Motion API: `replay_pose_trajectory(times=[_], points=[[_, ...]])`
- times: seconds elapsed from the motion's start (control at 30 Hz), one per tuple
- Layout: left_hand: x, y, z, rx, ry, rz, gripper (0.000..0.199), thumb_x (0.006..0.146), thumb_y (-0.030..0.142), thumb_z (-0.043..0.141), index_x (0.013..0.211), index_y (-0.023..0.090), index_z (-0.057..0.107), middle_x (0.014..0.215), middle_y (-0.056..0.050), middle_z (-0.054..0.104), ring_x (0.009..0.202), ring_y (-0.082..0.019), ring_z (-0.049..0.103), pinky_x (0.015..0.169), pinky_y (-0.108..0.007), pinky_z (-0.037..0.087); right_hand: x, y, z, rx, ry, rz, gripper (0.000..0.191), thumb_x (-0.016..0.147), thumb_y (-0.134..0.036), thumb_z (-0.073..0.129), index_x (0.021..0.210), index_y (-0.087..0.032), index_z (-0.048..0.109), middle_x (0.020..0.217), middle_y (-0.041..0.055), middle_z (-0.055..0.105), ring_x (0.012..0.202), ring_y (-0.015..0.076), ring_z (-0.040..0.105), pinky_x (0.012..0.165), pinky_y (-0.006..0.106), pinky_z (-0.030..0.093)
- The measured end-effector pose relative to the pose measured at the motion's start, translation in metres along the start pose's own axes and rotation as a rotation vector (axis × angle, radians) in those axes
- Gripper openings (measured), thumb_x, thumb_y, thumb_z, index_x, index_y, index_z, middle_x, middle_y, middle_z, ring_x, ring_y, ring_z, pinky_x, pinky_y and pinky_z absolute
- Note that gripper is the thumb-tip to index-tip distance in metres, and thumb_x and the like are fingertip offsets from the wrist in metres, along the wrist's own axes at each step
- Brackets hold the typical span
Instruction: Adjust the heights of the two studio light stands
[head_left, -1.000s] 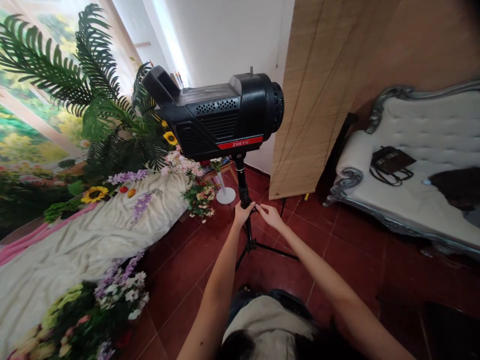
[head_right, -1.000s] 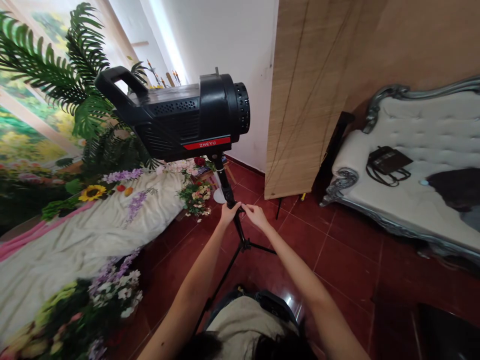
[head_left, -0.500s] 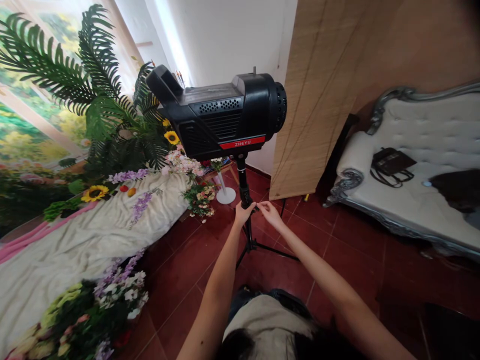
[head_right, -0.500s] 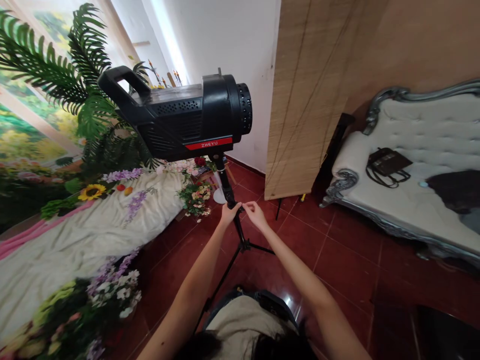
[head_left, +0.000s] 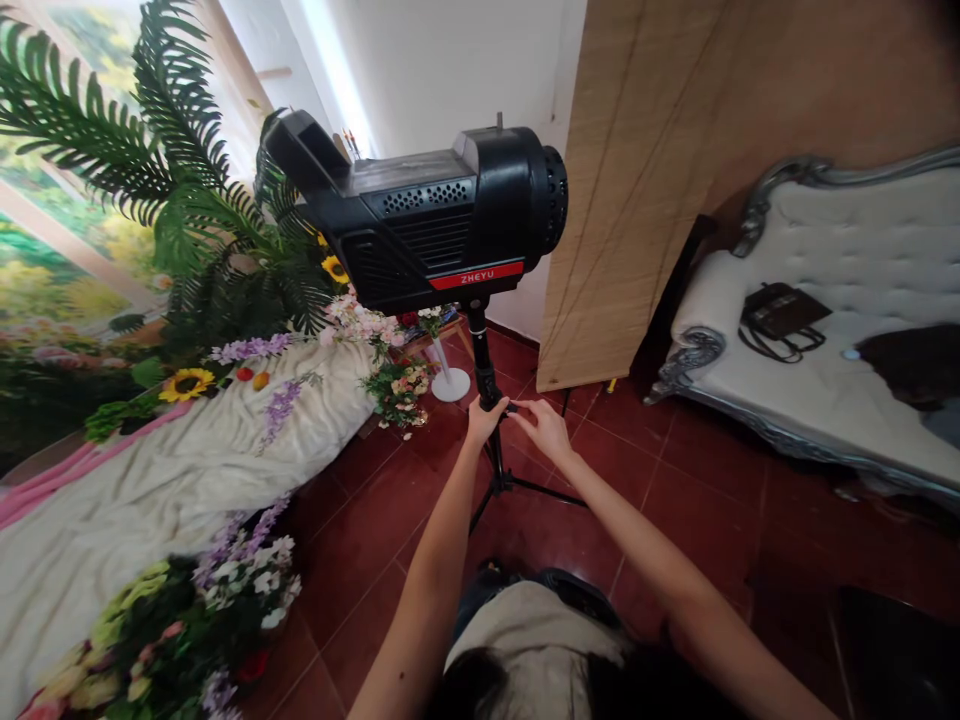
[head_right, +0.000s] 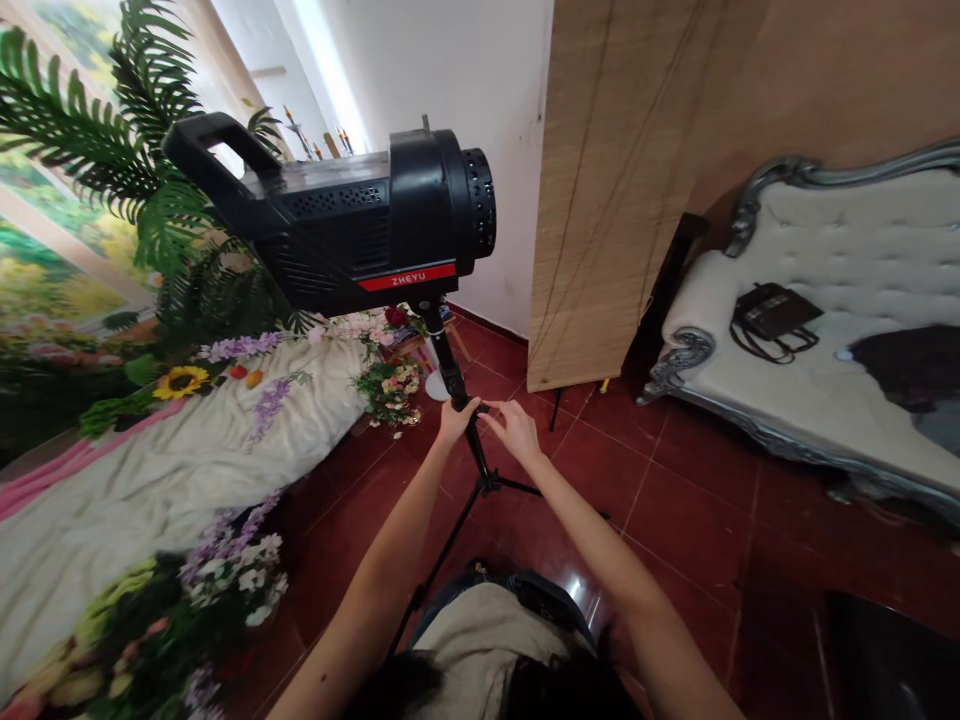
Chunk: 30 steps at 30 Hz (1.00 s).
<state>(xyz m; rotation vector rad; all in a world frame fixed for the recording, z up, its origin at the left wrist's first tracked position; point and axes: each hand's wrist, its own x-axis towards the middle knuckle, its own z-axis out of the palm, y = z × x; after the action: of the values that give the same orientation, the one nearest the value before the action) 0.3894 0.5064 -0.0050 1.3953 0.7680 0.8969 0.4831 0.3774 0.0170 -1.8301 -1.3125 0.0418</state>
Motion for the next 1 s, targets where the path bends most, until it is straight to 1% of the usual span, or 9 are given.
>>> replay_pose_trajectory(times=[0.13,0.23,0.33,0.43,0.5,0.63,0.77,0.9,1.0], points=[[-0.001,0.001,0.000,0.018,-0.002,0.022,0.033,0.061,0.043,0.073,0.068,0.013,0.060,0.065,-0.002,0.060,0.059,-0.011,0.053,0.060,-0.025,0.047,0.000,0.001,0.006,0.041,0.023,0.015,0.038,0.087,-0.053,0.047,0.108,-0.026,0.064,0.099,0.0065,0.066,0.091,0.0216,0.059,0.081,0.032,0.046],[-0.001,0.002,0.000,0.035,-0.005,0.016,0.034,0.062,0.044,0.072,0.067,0.014,0.059,0.064,-0.002,0.059,0.057,-0.010,0.052,0.058,-0.024,0.047,0.002,-0.001,0.014,0.119,0.062,0.144,0.037,0.085,-0.056,0.048,0.094,-0.025,0.066,0.091,0.0063,0.066,0.083,0.0210,0.060,0.077,0.031,0.045],[-0.001,0.003,0.002,0.032,-0.001,0.000,0.035,0.061,0.045,0.073,0.068,0.014,0.059,0.064,-0.002,0.059,0.058,-0.011,0.054,0.058,-0.025,0.049,0.004,-0.005,0.022,0.218,0.135,0.289,0.039,0.082,-0.060,0.049,0.076,-0.024,0.063,0.078,0.0058,0.066,0.073,0.0207,0.059,0.069,0.028,0.043],[-0.001,0.004,0.003,0.020,0.000,-0.013,0.036,0.059,0.045,0.074,0.069,0.013,0.059,0.064,-0.003,0.060,0.059,-0.012,0.057,0.059,-0.025,0.050,0.005,-0.007,0.026,0.276,0.157,0.355,0.039,0.081,-0.060,0.049,0.069,-0.024,0.058,0.072,0.0047,0.066,0.071,0.0212,0.060,0.064,0.026,0.041],[-0.002,0.006,0.004,0.012,-0.003,-0.022,0.036,0.059,0.045,0.074,0.067,0.013,0.058,0.063,-0.003,0.060,0.059,-0.013,0.057,0.058,-0.024,0.050,0.006,-0.007,0.025,0.297,0.112,0.364,0.039,0.082,-0.060,0.048,0.068,-0.025,0.056,0.068,0.0037,0.067,0.068,0.0211,0.062,0.063,0.026,0.041],[-0.004,0.010,0.005,-0.006,-0.003,-0.023,0.035,0.059,0.042,0.075,0.064,0.014,0.055,0.061,-0.002,0.058,0.057,-0.012,0.057,0.057,-0.023,0.049,0.007,-0.002,0.022,0.348,-0.010,0.331,0.041,0.086,-0.061,0.042,0.068,-0.025,0.052,0.062,0.0021,0.067,0.059,0.0188,0.061,0.064,0.027,0.043],[-0.007,0.015,0.009,-0.012,0.002,-0.042,0.032,0.061,0.040,0.073,0.067,0.014,0.056,0.060,-0.002,0.058,0.056,-0.012,0.057,0.056,-0.023,0.049,0.005,0.000,0.026,0.366,-0.008,0.333,0.040,0.086,-0.061,0.040,0.070,-0.025,0.048,0.052,-0.0004,0.062,0.054,0.0178,0.060,0.064,0.027,0.044],[-0.012,0.018,0.016,-0.001,0.082,-0.070,0.029,0.062,0.038,0.072,0.069,0.015,0.055,0.060,-0.001,0.058,0.058,-0.011,0.057,0.058,-0.023,0.048,0.004,0.001,0.030,0.482,-0.027,0.346,0.037,0.086,-0.062,0.038,0.075,-0.027,0.043,0.047,-0.0034,0.056,0.049,0.0181,0.058,0.059,0.027,0.044],[-0.016,0.020,0.021,-0.014,0.138,-0.092,0.029,0.062,0.036,0.072,0.070,0.014,0.055,0.063,-0.001,0.059,0.058,-0.011,0.056,0.058,-0.022,0.047,0.005,0.003,0.028,0.533,-0.056,0.338,0.037,0.086,-0.062,0.038,0.076,-0.027,0.042,0.048,-0.0034,0.056,0.049,0.0182,0.059,0.058,0.028,0.044]])
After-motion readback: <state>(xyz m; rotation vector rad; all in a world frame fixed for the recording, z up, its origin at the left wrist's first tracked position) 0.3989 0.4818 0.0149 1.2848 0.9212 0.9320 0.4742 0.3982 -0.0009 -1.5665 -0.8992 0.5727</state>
